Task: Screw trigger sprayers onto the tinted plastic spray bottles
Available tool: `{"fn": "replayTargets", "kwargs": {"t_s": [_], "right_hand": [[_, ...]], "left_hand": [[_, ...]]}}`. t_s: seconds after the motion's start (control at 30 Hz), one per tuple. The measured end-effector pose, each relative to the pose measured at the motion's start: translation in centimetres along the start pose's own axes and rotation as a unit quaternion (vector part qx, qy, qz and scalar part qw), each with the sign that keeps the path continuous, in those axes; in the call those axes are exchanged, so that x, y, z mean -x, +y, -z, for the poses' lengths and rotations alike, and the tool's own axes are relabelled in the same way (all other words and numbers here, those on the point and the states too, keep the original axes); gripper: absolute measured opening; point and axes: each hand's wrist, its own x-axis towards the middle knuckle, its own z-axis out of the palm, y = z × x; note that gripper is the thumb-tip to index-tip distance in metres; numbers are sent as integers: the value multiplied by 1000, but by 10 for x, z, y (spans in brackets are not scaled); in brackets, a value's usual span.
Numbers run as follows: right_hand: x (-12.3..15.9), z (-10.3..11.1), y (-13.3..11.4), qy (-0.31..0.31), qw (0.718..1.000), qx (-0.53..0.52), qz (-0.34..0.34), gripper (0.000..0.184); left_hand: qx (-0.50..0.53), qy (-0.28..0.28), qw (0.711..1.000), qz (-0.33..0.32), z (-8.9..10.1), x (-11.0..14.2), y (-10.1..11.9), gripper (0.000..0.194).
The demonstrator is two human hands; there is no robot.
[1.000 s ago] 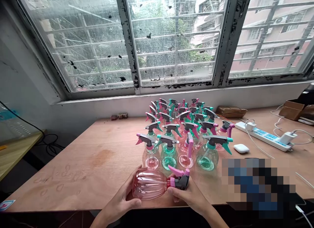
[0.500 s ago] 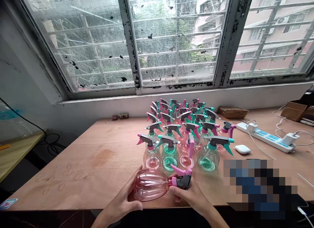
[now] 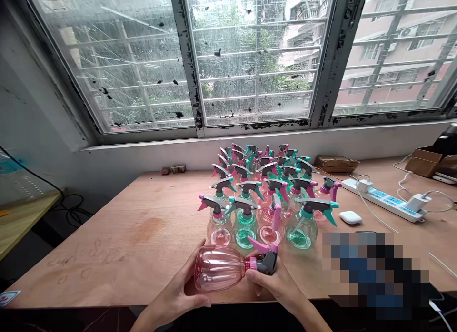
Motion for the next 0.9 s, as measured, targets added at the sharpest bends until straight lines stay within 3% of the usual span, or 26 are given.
{"fn": "replayTargets", "kwargs": {"t_s": [0.43, 0.67, 0.9], "right_hand": [[1, -1, -3, -1, 1000, -13, 3, 41], [0, -5, -18, -16, 1000, -4, -15, 45], [0, 0, -6, -12, 1000, 10, 7, 37]], "left_hand": [[-17, -18, 1000, -7, 5, 0, -7, 104], [24, 5, 1000, 16, 3, 2, -3, 118], [40, 6, 999, 20, 1, -3, 1, 99]]}}
